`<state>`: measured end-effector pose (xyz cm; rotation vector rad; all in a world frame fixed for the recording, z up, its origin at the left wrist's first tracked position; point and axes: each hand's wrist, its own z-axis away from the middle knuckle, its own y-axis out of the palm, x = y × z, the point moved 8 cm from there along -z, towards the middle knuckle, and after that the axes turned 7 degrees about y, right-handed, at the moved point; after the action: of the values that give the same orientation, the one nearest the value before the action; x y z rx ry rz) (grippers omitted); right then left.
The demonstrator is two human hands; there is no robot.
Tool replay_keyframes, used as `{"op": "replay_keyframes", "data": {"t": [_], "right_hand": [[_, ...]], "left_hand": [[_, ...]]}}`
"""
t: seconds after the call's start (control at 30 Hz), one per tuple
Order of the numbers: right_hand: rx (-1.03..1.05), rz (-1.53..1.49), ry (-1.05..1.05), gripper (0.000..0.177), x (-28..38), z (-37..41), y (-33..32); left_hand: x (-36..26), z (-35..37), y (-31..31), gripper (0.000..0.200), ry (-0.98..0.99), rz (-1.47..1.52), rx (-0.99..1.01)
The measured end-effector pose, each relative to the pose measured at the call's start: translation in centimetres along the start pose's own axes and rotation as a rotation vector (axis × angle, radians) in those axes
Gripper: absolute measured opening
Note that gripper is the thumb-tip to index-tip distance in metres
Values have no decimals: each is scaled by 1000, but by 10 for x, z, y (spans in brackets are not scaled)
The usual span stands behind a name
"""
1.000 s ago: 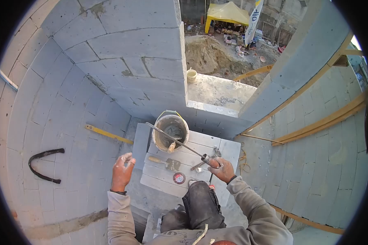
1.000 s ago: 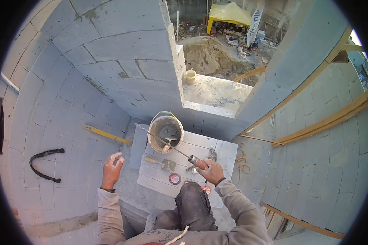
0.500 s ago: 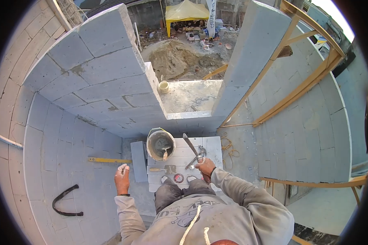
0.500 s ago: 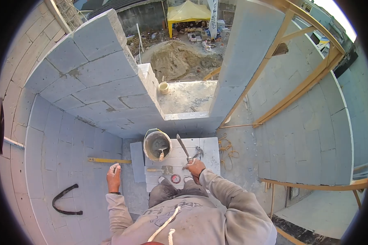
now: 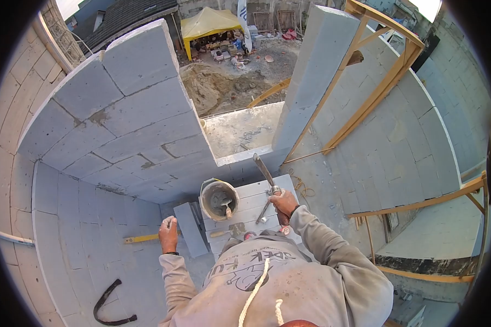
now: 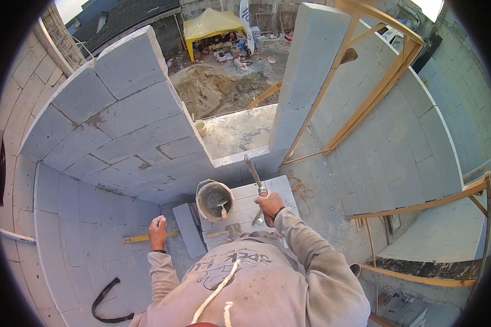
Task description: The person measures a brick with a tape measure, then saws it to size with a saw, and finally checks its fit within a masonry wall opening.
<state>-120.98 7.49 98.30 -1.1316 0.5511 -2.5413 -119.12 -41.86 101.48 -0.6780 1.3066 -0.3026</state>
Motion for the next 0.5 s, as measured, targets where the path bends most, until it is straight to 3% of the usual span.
{"op": "replay_keyframes", "data": {"t": [0.13, 0.27, 0.33, 0.43, 0.5], "right_hand": [[-156, -61, -149, 43, 67, 36, -19], [-343, -98, -246, 37, 101, 60, -34], [-444, -248, -424, 32, 114, 75, -47], [-332, -415, -323, 28, 120, 73, -66], [-409, -377, -343, 29, 108, 47, -82]], "left_hand": [[25, -36, -48, 37, 43, -5, -56], [12, -63, -90, 38, 88, 84, -153], [5, -70, -102, 38, 112, 145, -195], [-8, -84, -111, 38, 112, 133, -250], [-5, -107, -119, 39, 177, 127, -263]]}}
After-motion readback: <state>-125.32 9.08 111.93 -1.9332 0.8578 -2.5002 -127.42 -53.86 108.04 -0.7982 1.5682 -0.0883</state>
